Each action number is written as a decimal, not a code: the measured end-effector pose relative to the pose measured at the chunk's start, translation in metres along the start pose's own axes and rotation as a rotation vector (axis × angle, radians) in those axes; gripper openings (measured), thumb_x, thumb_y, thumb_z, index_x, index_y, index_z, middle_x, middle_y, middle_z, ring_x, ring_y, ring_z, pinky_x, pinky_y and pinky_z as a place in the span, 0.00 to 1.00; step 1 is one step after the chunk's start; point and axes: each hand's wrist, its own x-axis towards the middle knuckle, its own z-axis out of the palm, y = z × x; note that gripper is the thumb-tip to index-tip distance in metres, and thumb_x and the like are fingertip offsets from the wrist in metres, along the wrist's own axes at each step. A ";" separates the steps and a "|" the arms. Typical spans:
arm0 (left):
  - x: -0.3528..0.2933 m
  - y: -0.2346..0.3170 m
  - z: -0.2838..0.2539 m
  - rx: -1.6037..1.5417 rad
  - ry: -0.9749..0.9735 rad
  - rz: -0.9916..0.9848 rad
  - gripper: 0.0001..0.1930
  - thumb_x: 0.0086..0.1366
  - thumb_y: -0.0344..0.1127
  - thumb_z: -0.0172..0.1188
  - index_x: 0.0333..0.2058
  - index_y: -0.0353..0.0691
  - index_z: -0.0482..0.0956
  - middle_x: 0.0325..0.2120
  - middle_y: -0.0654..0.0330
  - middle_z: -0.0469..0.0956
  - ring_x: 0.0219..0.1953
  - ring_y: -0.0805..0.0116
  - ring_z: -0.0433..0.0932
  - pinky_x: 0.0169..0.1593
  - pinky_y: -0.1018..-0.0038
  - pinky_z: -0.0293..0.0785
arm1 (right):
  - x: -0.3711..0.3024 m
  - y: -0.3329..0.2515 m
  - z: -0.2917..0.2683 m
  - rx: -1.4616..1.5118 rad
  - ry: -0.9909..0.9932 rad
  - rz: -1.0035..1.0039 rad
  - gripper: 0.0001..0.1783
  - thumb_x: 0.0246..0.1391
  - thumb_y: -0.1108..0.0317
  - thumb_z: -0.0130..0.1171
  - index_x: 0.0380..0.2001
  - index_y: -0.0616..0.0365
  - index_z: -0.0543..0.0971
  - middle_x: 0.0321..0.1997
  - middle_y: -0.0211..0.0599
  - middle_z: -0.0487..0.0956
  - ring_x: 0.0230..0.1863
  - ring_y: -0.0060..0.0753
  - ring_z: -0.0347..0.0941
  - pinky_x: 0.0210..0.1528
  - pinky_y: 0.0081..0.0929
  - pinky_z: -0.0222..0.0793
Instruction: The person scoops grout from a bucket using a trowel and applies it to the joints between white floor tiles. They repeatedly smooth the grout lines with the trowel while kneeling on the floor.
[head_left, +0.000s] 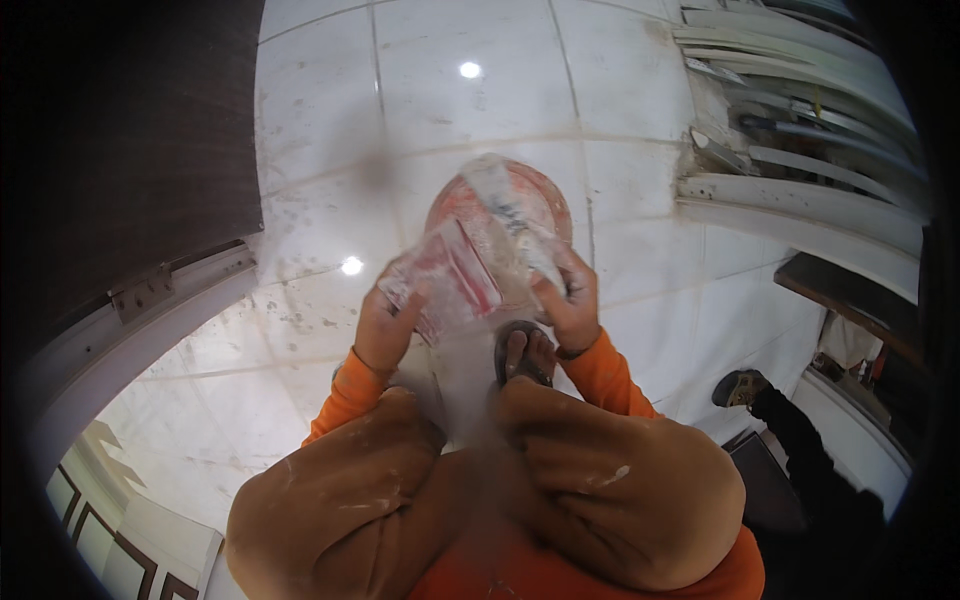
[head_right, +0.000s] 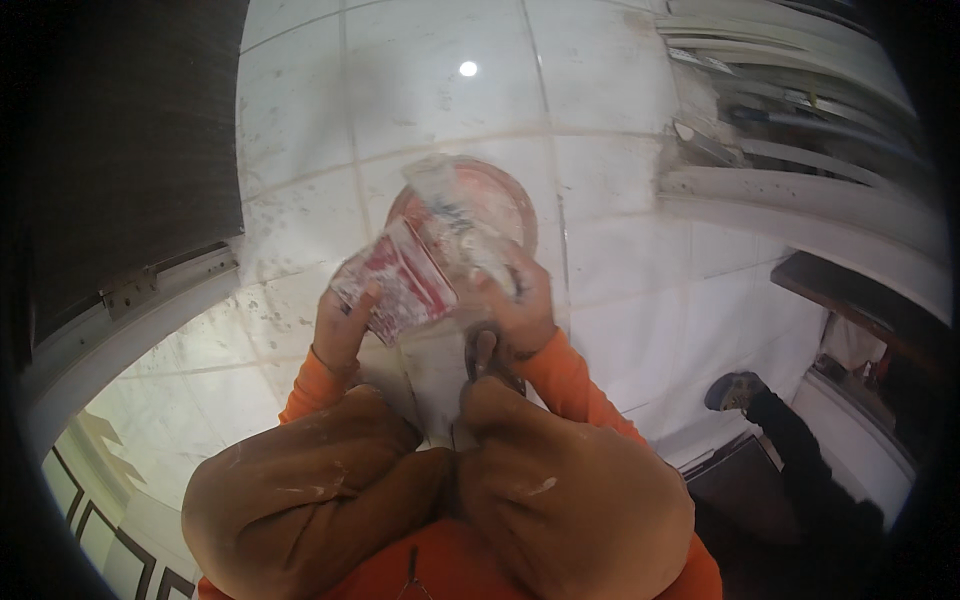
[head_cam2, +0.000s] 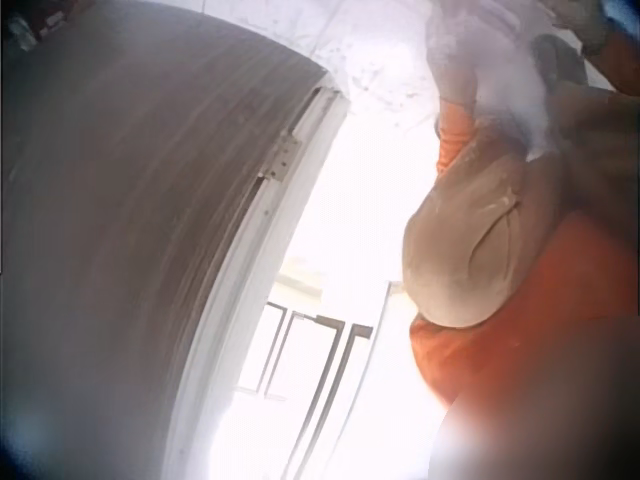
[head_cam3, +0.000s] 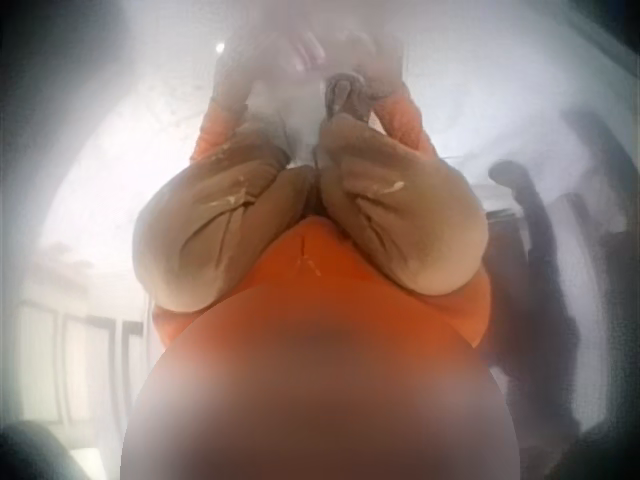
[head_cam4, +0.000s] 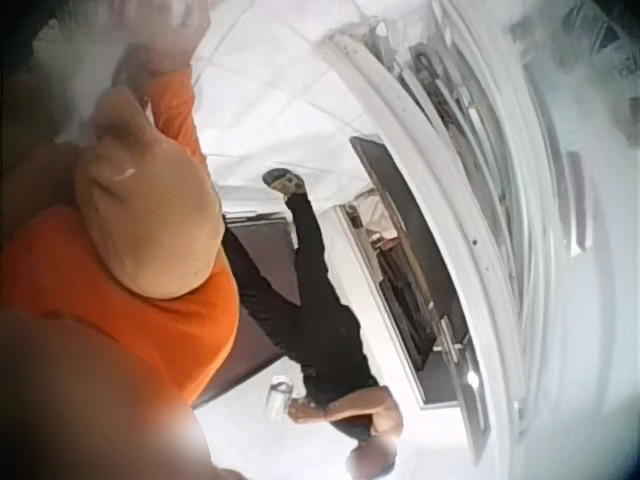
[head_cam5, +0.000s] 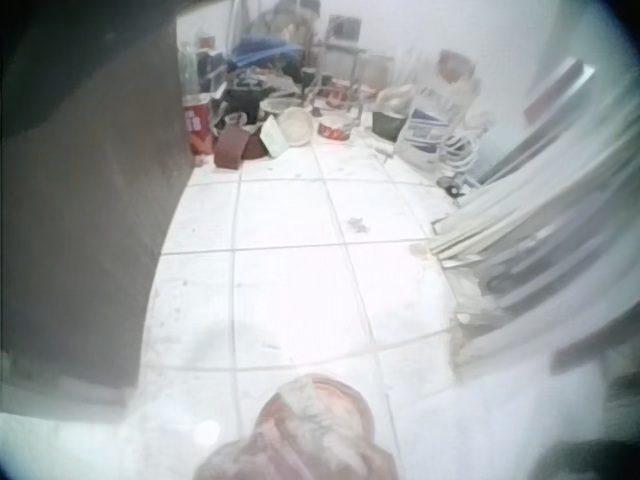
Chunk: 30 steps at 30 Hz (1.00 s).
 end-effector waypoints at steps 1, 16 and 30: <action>0.006 0.001 -0.006 -0.104 0.070 -0.047 0.22 0.70 0.29 0.54 0.60 0.28 0.66 0.55 0.54 0.74 0.56 0.69 0.72 0.60 0.72 0.67 | 0.002 0.001 -0.006 -0.013 -0.002 0.027 0.23 0.57 0.70 0.58 0.55 0.71 0.74 0.51 0.45 0.80 0.49 0.30 0.76 0.53 0.26 0.70; 0.053 0.022 -0.015 0.074 0.062 -0.101 0.17 0.71 0.29 0.54 0.57 0.35 0.71 0.47 0.56 0.80 0.51 0.66 0.78 0.55 0.70 0.74 | 0.038 -0.004 -0.016 -0.427 -0.255 -0.177 0.26 0.57 0.69 0.60 0.58 0.67 0.72 0.42 0.44 0.82 0.33 0.19 0.77 0.37 0.22 0.73; 0.089 0.067 -0.042 0.711 -0.002 0.674 0.12 0.43 0.28 0.73 0.29 0.50 0.86 0.41 0.53 0.84 0.55 0.41 0.74 0.60 0.46 0.69 | 0.077 -0.030 -0.018 -0.516 -0.210 -0.385 0.20 0.45 0.85 0.58 0.43 0.60 0.81 0.41 0.45 0.82 0.38 0.45 0.80 0.40 0.31 0.75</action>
